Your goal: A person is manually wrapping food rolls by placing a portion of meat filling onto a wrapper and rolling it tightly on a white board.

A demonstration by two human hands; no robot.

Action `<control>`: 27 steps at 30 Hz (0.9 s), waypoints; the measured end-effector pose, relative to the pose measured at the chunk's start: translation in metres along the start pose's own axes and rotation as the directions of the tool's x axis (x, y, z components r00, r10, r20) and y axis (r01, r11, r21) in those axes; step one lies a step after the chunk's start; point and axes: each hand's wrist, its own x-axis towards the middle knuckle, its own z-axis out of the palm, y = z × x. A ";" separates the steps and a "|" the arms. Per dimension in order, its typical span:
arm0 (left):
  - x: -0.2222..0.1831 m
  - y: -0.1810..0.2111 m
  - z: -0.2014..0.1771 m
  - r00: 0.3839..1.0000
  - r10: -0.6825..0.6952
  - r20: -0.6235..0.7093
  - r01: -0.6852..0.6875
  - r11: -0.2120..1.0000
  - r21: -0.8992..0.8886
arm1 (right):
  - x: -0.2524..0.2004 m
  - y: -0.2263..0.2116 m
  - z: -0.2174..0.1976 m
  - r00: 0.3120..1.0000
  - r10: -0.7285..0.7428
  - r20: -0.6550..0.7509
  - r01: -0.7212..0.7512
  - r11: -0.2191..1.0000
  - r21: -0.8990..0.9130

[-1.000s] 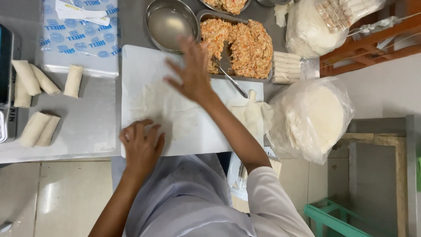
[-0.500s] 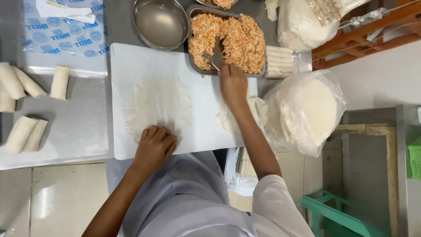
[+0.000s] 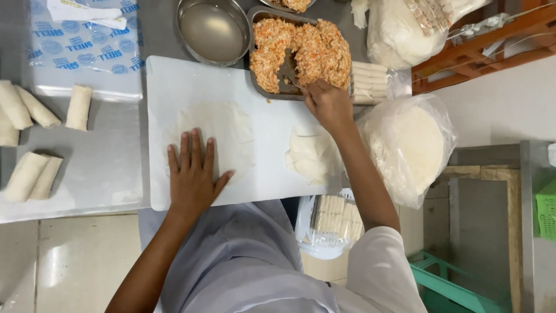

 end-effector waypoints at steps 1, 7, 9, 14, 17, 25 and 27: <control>-0.001 0.001 -0.001 1.000 0.002 0.008 -0.002 1.000 -0.007 | -0.001 -0.001 -0.004 0.998 -0.069 -0.013 0.070 0.997 0.034; -0.002 0.000 0.004 0.997 -0.005 0.079 0.009 0.999 -0.042 | 0.018 -0.002 -0.017 0.982 0.000 0.191 -0.081 0.905 0.418; -0.002 -0.001 0.006 0.996 -0.007 0.089 0.009 1.000 -0.022 | 0.019 0.003 -0.019 0.972 0.074 0.225 -0.195 0.788 0.585; -0.002 0.000 0.005 0.993 -0.012 0.121 0.011 1.000 0.016 | 0.021 0.026 -0.024 0.934 0.186 0.307 -0.356 0.583 0.730; -0.002 0.000 0.003 0.994 -0.010 0.105 0.016 0.999 -0.052 | 0.020 0.031 -0.009 0.919 0.251 0.305 -0.377 0.789 0.485; -0.002 -0.001 0.001 0.994 -0.004 0.113 0.018 0.992 -0.127 | 0.013 0.013 0.002 0.939 0.248 0.238 -0.344 0.676 0.652; -0.003 -0.002 0.006 0.995 -0.003 0.095 0.015 0.991 -0.133 | 0.011 0.015 -0.013 0.931 0.269 0.248 -0.363 0.593 0.719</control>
